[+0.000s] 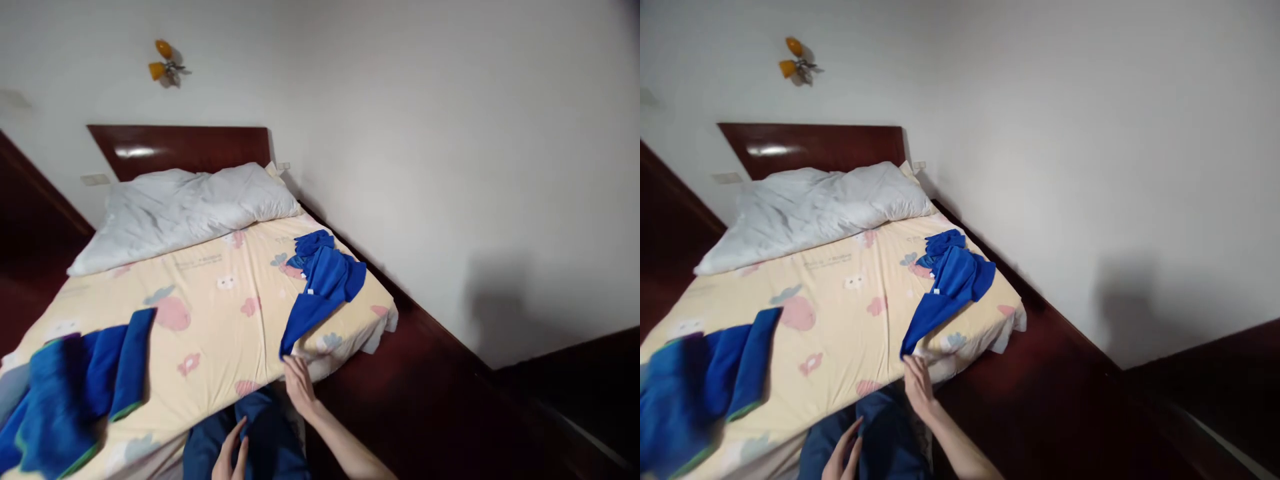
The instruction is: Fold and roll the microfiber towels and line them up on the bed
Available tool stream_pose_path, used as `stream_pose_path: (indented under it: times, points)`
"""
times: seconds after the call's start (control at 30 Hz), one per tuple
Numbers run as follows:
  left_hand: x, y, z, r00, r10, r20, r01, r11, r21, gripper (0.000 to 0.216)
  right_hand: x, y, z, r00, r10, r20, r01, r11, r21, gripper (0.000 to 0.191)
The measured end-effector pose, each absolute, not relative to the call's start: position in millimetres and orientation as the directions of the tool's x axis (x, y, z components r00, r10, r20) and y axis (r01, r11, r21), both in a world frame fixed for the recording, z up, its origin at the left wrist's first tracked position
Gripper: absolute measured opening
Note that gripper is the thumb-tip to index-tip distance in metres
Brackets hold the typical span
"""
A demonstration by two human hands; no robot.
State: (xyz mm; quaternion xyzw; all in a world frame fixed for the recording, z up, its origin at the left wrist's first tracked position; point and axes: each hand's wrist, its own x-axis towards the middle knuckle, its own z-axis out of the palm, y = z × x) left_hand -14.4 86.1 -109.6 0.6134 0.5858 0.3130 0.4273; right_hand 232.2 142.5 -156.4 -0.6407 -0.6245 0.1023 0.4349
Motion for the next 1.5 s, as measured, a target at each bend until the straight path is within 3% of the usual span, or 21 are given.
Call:
stream_pose_path:
  times: [0.13, 0.27, 0.43, 0.53, 0.7, 0.8, 0.87, 1.0, 1.1, 1.2, 1.27, 1.33, 1.4, 1.5]
  points:
    - [-3, 74, -92, 0.04, 0.978, -0.206, 0.289, 0.186, 0.939, 0.059, 135, 72, -159, 0.022, 0.943, 0.332, 0.6, 0.253, -0.759, 0.066]
    - [-22, 64, -82, -0.092, 0.964, -0.249, 0.286, 0.265, 0.921, 0.06, 76, 26, -150, -0.105, 0.958, 0.266, 0.552, 0.278, -0.786, 0.052]
    - [-53, 47, -90, -0.202, 0.955, -0.215, 0.207, 0.257, 0.944, 0.05, 82, 18, -134, -0.37, 0.856, 0.362, 0.368, 0.493, -0.789, 0.042]
    - [-67, 41, -100, -0.296, 0.937, -0.187, 0.087, 0.221, 0.971, 0.052, 103, 22, -134, -0.228, 0.892, 0.391, 0.356, 0.45, -0.819, 0.04]
    - [-90, 27, -100, -0.334, 0.923, -0.192, -0.151, 0.148, 0.977, 0.04, 149, 40, -140, 0.231, 0.906, 0.355, 0.564, 0.173, -0.808, 0.04]
    - [-113, 16, -91, -0.386, 0.898, -0.21, -0.236, 0.124, 0.964, 0.03, 178, 59, -136, 0.266, 0.906, 0.33, 0.625, 0.098, -0.774, 0.045]
    - [-133, 8, -86, -0.446, 0.865, -0.231, -0.254, 0.125, 0.959, 0.026, 190, 70, -131, 0.125, 0.955, 0.27, 0.633, 0.133, -0.762, 0.044]
    - [-181, -13, -86, -0.499, 0.839, -0.217, -0.097, 0.195, 0.976, 0.021, 180, 71, -127, -0.354, 0.933, 0.058, 0.638, 0.286, -0.715, 0.04]
    - [-206, -30, -92, -0.433, 0.872, -0.228, 0.172, 0.329, 0.929, 0.022, 146, 51, -135, -0.459, 0.888, 0.005, 0.677, 0.354, -0.645, 0.028]
    - [-210, -39, -97, -0.291, 0.896, -0.336, 0.528, 0.444, 0.724, 0.033, 113, 27, -145, -0.497, 0.868, 0.005, 0.665, 0.385, -0.639, 0.013]
    - [-201, -38, -97, -0.203, 0.925, -0.321, 0.731, 0.361, 0.579, 0.037, 100, 15, -149, -0.514, 0.858, 0.007, 0.655, 0.398, -0.643, 0.007]
    - [-185, -31, -95, -0.121, 0.974, -0.193, 0.833, 0.205, 0.514, 0.042, 95, 9, -148, -0.492, 0.87, 0.02, 0.661, 0.389, -0.642, 0.009]
    - [-165, -22, -90, -0.01, 0.999, -0.05, 0.849, 0.035, 0.527, 0.047, 97, 8, -145, -0.443, 0.895, 0.055, 0.665, 0.37, -0.649, 0.012]
    - [-131, -6, -78, 0.253, 0.966, 0.05, 0.765, -0.232, 0.6, 0.052, 104, 7, -139, -0.417, 0.897, 0.144, 0.626, 0.399, -0.67, 0.019]
